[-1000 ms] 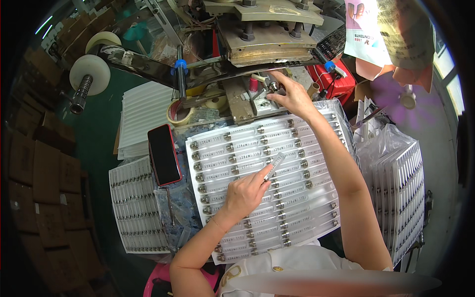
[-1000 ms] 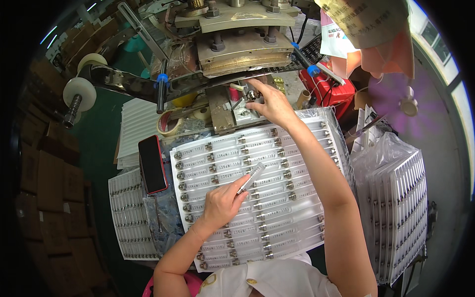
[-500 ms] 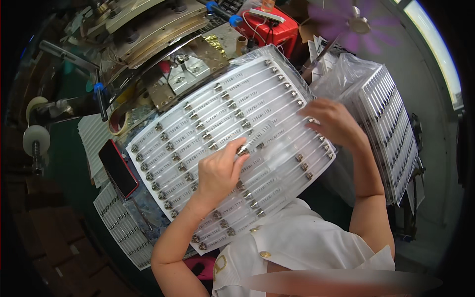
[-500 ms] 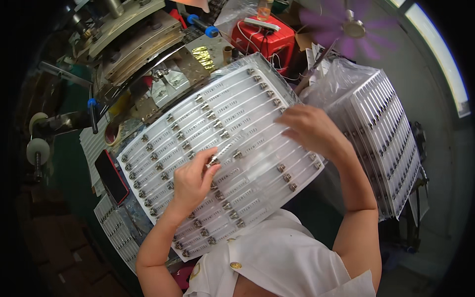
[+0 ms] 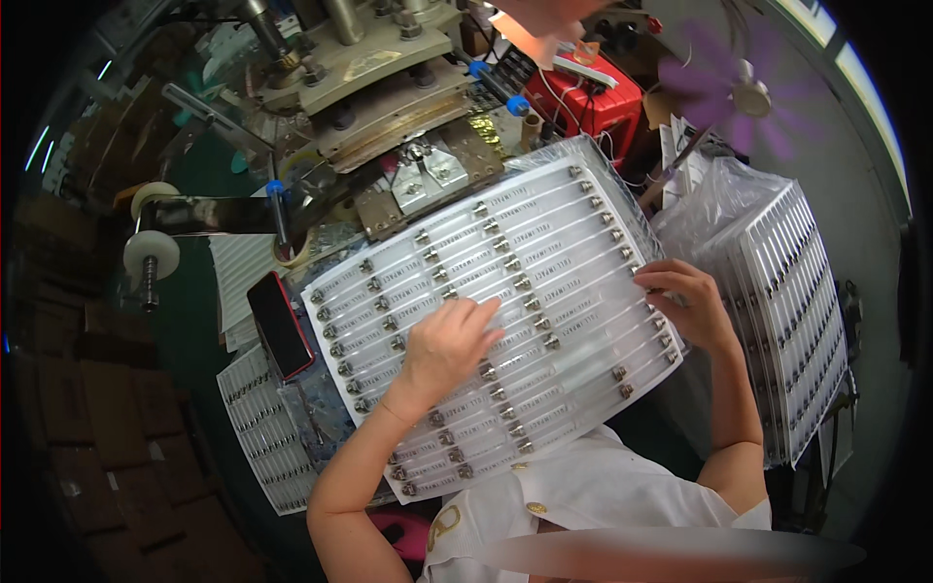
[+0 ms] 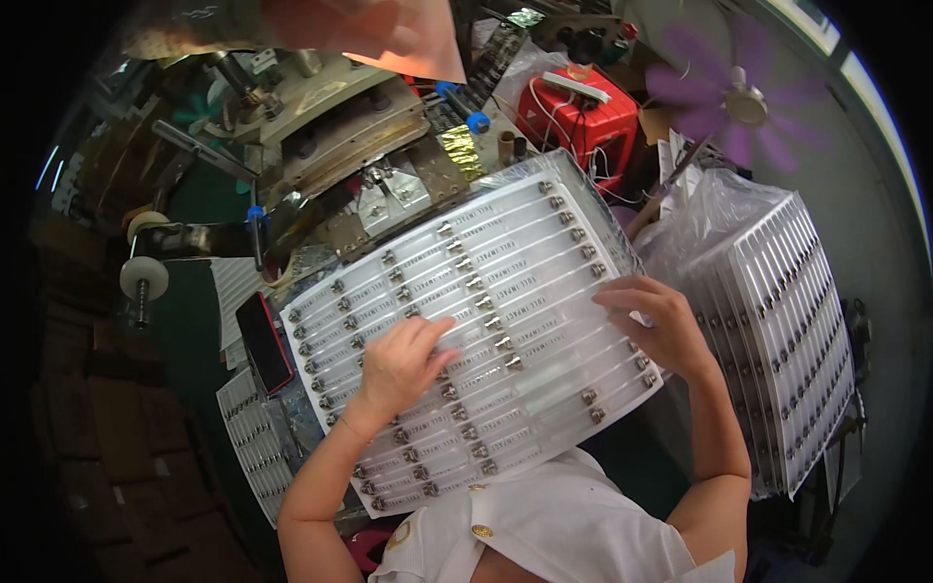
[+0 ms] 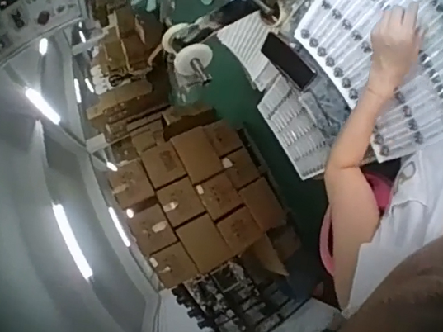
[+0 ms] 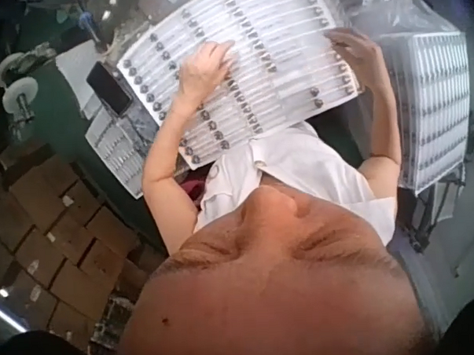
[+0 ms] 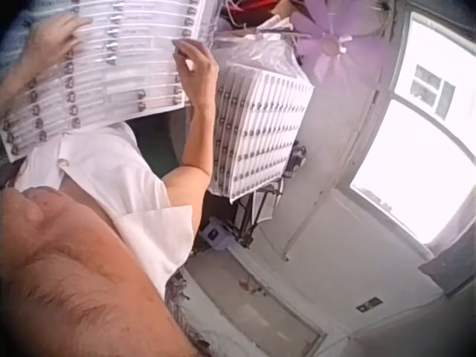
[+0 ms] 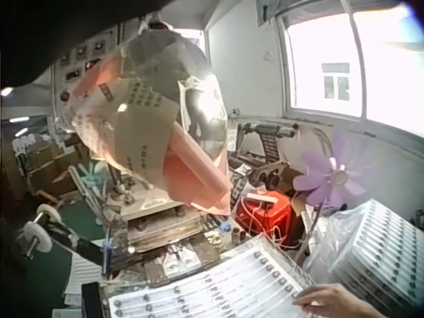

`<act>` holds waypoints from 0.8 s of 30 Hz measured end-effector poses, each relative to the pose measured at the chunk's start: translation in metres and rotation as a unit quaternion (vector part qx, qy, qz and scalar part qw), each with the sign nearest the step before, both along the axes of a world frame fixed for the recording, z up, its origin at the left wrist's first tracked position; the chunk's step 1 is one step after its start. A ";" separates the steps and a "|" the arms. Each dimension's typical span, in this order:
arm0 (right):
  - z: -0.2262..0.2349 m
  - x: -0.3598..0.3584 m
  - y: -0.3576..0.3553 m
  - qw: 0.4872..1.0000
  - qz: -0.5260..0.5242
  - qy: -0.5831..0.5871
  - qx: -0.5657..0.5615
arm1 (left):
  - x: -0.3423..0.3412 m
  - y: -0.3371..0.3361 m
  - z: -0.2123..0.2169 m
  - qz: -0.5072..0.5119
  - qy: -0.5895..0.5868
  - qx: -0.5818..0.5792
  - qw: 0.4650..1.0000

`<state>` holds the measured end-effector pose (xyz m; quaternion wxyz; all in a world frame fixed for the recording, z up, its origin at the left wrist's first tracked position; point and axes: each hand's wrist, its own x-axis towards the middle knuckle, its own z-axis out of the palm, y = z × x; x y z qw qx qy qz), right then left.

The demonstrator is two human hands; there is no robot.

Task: Manually placing small electronic components into rows within a clear plastic storage tray.

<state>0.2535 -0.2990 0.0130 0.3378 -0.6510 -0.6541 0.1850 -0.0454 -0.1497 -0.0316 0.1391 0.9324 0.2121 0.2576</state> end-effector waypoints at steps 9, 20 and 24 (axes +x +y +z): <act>0.007 -0.024 0.140 0.989 -0.049 0.055 0.127 | 0.030 0.141 0.021 0.152 -0.025 0.254 0.955; -0.024 -0.106 0.246 0.943 0.051 -0.138 0.298 | -0.021 0.025 0.001 0.049 -0.110 0.148 0.982; -0.029 -0.114 0.266 0.940 0.036 -0.184 0.284 | -0.057 -0.019 -0.021 0.048 -0.046 0.131 0.989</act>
